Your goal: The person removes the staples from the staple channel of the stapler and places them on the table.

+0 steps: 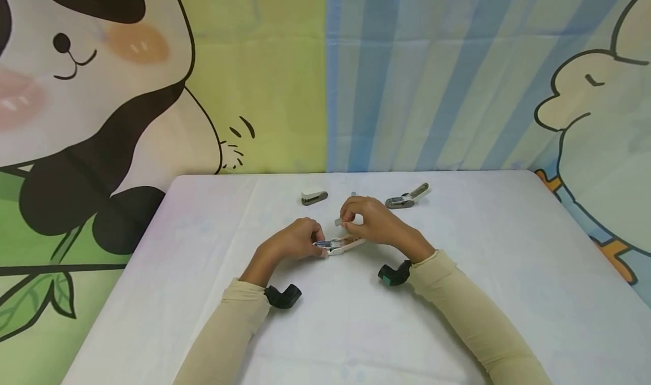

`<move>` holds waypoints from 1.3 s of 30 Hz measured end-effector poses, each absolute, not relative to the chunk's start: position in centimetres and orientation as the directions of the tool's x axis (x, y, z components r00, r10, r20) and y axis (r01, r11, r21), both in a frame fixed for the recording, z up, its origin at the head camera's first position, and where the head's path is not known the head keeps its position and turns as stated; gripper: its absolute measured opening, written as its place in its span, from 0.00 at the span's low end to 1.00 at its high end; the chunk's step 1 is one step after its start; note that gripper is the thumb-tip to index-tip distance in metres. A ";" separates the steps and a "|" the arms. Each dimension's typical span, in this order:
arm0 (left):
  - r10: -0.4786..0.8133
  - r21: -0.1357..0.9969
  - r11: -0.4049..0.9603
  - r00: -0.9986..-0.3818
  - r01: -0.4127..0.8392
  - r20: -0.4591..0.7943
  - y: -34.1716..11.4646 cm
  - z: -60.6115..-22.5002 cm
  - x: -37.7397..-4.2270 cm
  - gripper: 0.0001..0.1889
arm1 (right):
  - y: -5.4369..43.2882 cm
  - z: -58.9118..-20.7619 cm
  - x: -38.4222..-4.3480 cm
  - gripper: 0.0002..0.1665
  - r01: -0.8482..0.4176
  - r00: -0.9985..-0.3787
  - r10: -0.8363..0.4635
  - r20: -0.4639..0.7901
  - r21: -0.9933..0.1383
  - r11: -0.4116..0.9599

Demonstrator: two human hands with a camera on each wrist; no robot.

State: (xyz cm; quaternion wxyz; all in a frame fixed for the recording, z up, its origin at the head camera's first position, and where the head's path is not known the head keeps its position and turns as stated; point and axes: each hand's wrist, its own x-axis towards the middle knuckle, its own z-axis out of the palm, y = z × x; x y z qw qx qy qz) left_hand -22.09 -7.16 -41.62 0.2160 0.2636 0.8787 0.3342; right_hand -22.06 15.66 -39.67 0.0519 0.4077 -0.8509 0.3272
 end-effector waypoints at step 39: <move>0.586 0.705 0.653 -0.774 0.276 -0.240 -7.4 -41.8 -22.4 0.07 | 18.9 -42.1 -30.1 0.05 -0.553 -0.806 -0.579 0.127 -0.511 0.658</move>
